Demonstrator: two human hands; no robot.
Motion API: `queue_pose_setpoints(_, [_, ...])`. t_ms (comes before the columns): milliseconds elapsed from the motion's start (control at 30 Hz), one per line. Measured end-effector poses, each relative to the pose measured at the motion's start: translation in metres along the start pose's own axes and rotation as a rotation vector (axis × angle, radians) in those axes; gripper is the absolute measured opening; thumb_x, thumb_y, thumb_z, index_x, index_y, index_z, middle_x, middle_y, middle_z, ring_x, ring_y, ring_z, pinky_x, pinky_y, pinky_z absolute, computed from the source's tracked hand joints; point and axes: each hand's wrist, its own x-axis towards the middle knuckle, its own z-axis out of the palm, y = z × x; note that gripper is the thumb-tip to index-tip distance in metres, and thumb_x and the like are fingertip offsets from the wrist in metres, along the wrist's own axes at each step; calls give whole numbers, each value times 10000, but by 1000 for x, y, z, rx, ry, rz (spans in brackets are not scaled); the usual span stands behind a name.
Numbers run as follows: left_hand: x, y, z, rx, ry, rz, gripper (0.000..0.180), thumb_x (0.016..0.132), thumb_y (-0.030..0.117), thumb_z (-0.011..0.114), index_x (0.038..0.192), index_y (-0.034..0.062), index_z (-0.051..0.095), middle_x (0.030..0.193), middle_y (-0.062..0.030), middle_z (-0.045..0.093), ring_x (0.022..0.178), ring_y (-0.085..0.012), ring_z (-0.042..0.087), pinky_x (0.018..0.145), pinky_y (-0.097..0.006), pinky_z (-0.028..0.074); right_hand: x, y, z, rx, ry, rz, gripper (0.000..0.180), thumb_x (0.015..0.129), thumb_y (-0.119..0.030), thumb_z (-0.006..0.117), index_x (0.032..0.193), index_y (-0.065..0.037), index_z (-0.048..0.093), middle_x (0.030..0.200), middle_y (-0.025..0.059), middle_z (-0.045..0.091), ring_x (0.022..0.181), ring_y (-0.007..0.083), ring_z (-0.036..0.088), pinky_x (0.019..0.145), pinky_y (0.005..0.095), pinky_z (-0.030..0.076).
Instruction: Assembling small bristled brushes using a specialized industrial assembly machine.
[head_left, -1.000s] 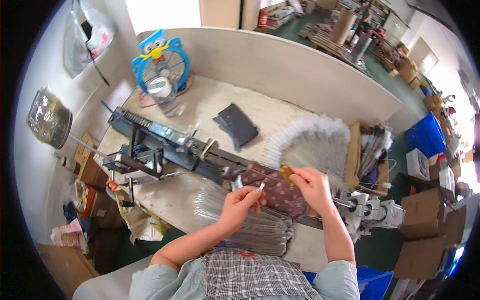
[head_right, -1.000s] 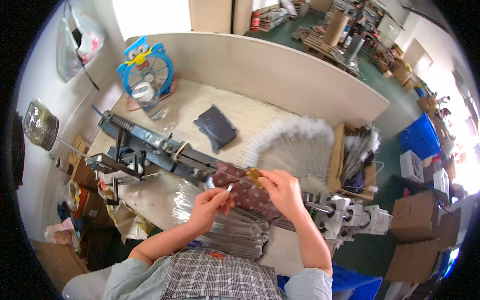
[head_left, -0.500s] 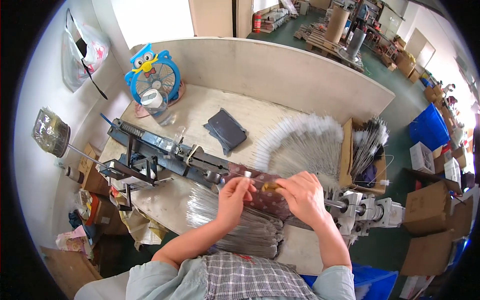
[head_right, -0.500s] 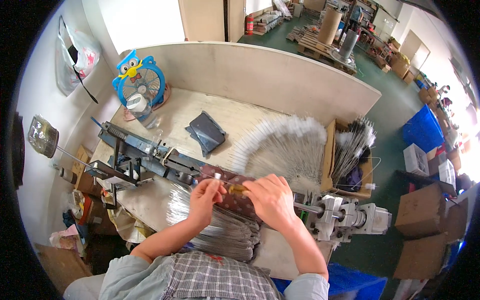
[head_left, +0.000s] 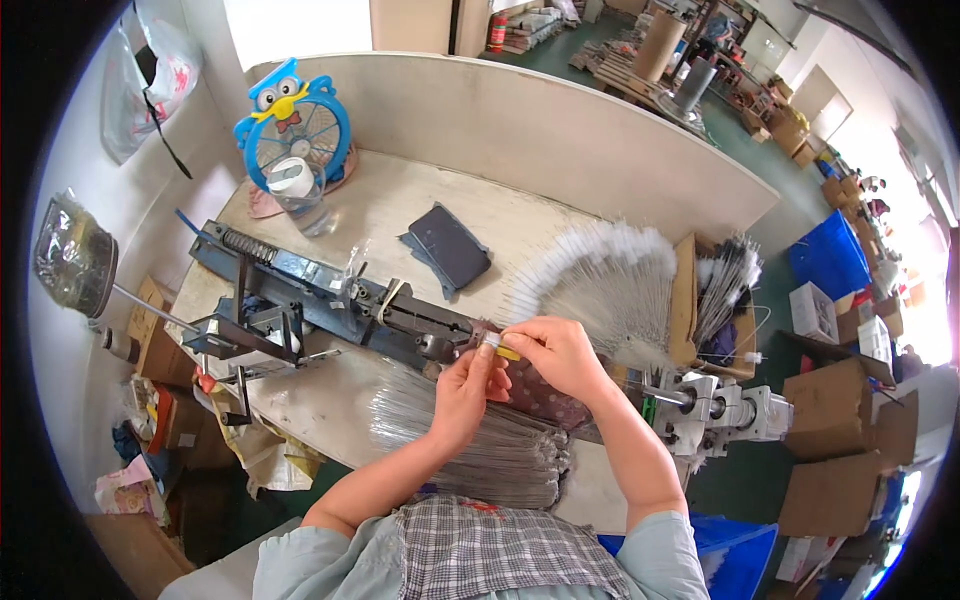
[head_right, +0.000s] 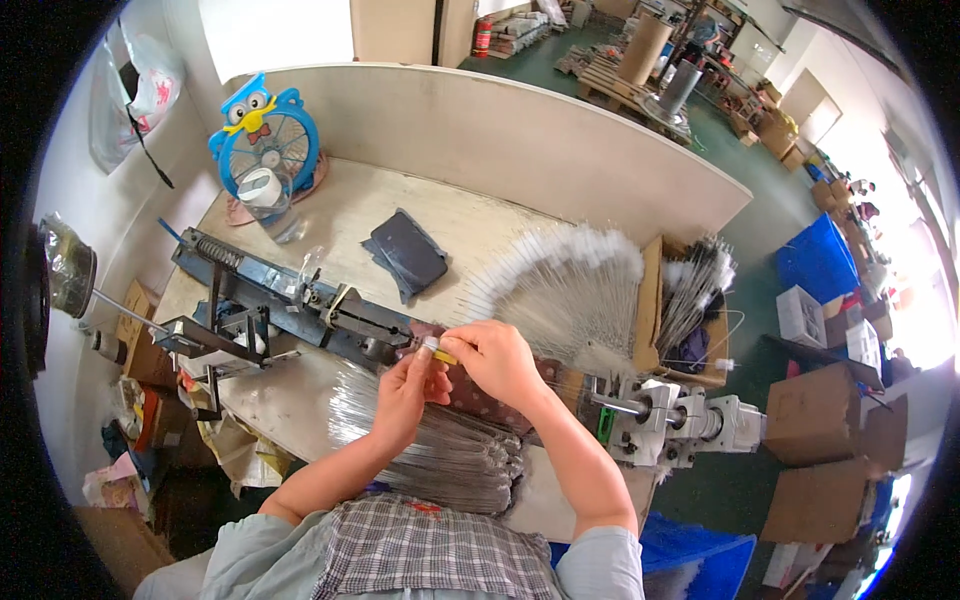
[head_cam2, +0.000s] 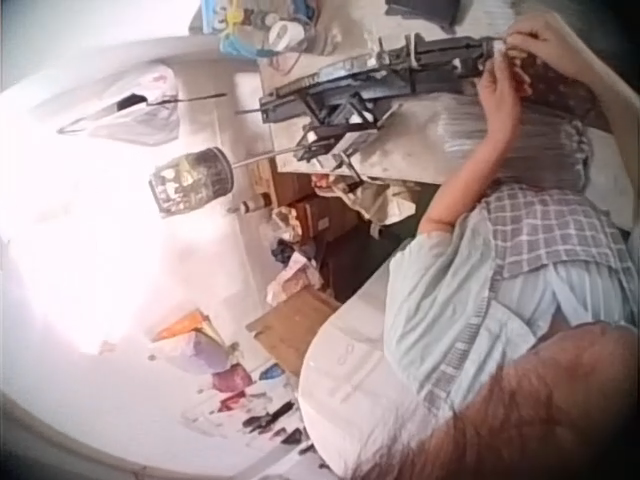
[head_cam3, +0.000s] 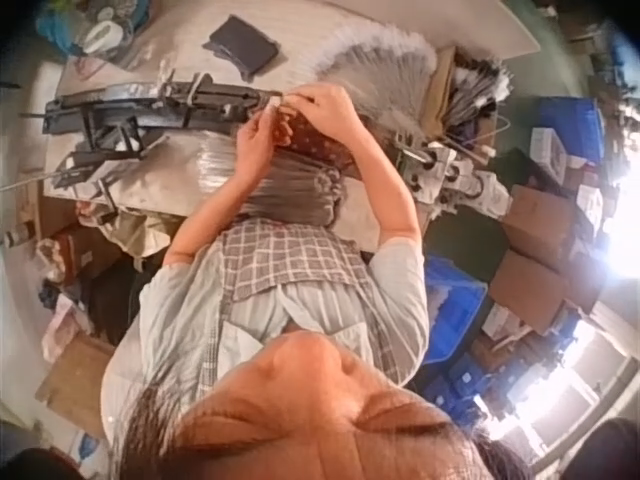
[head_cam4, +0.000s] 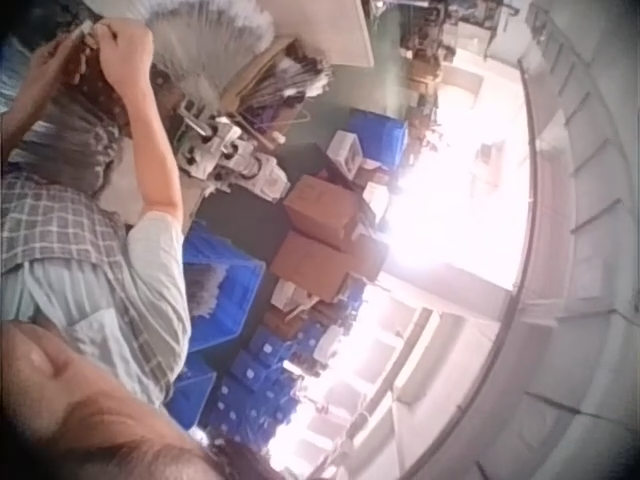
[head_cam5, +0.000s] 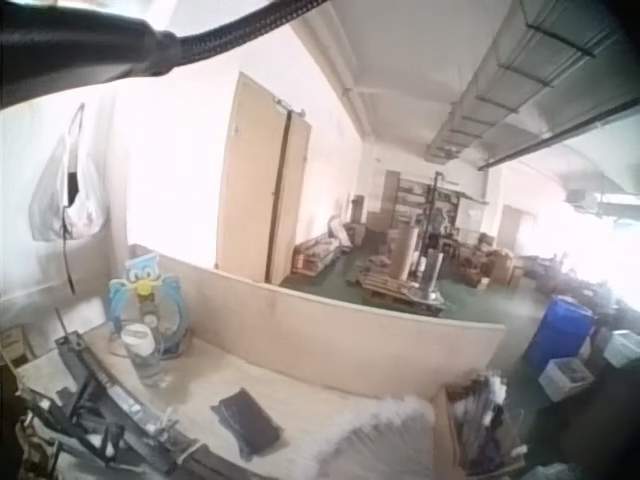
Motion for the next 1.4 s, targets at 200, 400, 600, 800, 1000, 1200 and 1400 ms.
queue_pose_setpoints(200, [2,9,11,-252,5,-79,391,996,352,360,1025,7,543,921,-99,633,847,-175,617,803,-312,476,-9,6,10,-132,185,-109,187,804,-220,635,877,-55,686,798,95,648,822,279,593,720,389,469])
queue_pose_setpoints(400, [1,2,15,-436,92,3,354,983,329,390,1018,13,546,944,-112,641,882,-187,632,820,-319,478,-15,-18,30,-391,392,-269,265,709,-197,706,937,-68,665,905,29,639,931,234,561,779,373,431])
queue_pose_setpoints(600, [2,-1,19,-432,83,-7,148,944,185,479,959,51,539,912,-51,608,839,-143,610,754,-304,491,-19,-4,23,-397,481,-370,263,677,-186,710,925,-111,663,908,-5,619,966,207,540,808,367,400])
queue_pose_setpoints(800, [2,1,21,-417,152,47,74,902,90,533,941,31,554,903,-53,613,828,-140,615,743,-286,500,-23,2,18,-426,482,-437,230,658,-174,741,886,-162,717,921,-15,631,969,227,553,803,367,422])
queue_pose_setpoints(1000, [0,1,23,-390,122,34,110,890,57,539,990,12,556,961,-74,622,867,-145,619,771,-283,498,-31,6,9,-399,442,-396,238,662,-167,748,896,-144,716,937,-1,633,972,235,557,809,377,435])
queue_pose_setpoints(1200, [2,-5,12,-438,100,21,143,894,94,541,1013,16,555,995,-65,619,889,-144,616,806,-295,488,-23,-2,19,-422,378,-407,282,643,-138,747,922,-133,705,949,16,629,969,244,559,801,381,444])
queue_pose_setpoints(1400, [4,-4,16,-572,133,-46,153,918,164,516,967,39,588,904,-23,614,840,-123,607,771,-286,480,-17,-9,22,-379,405,-405,279,644,-123,742,919,-103,696,951,18,632,950,230,567,787,364,443])
